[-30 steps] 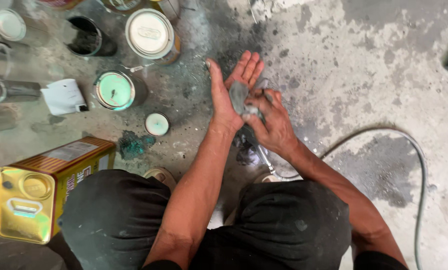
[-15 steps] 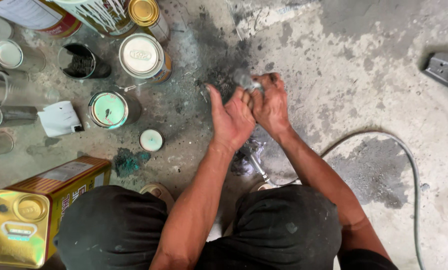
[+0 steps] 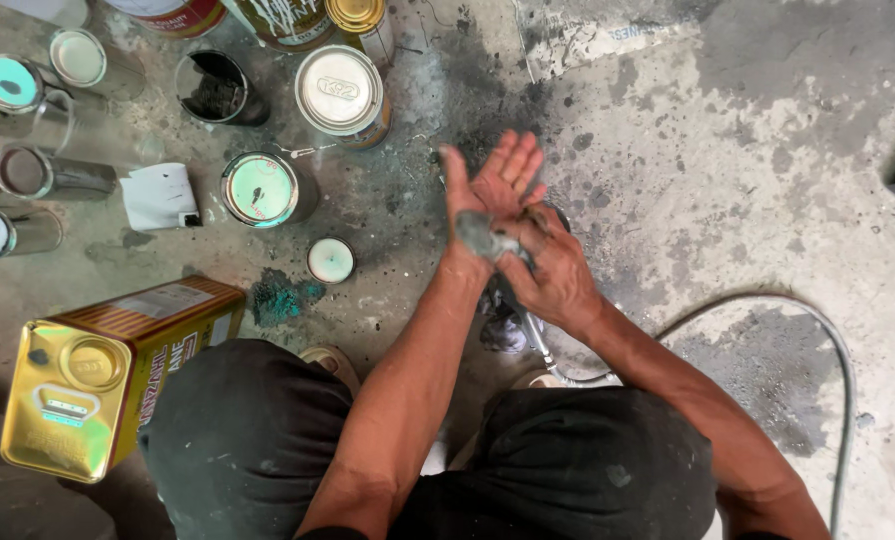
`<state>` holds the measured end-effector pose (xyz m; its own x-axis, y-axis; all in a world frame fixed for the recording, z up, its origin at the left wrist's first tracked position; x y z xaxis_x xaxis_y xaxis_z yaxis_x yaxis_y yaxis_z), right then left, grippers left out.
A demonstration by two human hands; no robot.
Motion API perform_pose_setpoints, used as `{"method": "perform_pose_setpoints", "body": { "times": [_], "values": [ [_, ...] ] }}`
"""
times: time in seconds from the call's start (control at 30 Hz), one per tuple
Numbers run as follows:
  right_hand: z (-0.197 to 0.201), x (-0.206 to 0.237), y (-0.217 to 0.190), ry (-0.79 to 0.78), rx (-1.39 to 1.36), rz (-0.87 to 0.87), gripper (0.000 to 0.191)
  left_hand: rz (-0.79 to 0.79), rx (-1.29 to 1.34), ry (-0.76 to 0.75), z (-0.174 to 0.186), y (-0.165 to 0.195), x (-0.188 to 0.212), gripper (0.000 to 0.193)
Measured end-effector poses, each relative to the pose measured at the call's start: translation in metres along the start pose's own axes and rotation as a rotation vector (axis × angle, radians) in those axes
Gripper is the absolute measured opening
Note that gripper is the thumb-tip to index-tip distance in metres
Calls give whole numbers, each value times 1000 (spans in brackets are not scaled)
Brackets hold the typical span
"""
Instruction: The person sits on the floor of a paint workshop and wipes down a spray gun with a rag, wiping its cup and body. They then pour thinner from a gold tin into the spray gun cup, reassemble the gun, and continue wiping it and nearby paint cans with the cloth.
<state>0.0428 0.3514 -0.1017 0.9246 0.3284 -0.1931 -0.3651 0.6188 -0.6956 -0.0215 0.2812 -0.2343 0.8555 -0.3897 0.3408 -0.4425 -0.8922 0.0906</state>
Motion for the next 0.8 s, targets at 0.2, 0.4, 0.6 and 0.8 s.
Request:
{"method": "perform_pose_setpoints", "body": {
  "times": [0.2,0.4,0.6,0.8],
  "values": [
    [6,-17,40,189,194,-210,21,120,52,-257,-13,-60,18,69],
    [18,-22,55,317,314,-120,23,64,-190,24,-22,-49,22,91],
    [-12,2,21,-88,-58,-179,26,-100,234,-5,-29,20,9,110],
    [-6,6,-7,95,-111,142,31,-179,428,86,-18,33,8,104]
  ]
}}
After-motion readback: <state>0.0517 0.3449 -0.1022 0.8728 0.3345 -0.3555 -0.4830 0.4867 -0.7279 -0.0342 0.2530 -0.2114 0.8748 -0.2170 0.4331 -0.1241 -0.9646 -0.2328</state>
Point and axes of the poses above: each hand's wrist, its own x-axis away from the middle knuckle, its own z-axis out of the back of the hand, y = z × x, the point moved 6 cm from there along -x, towards the middle knuckle, and after that the axes turned 5 degrees about x, right-handed, at the moved point
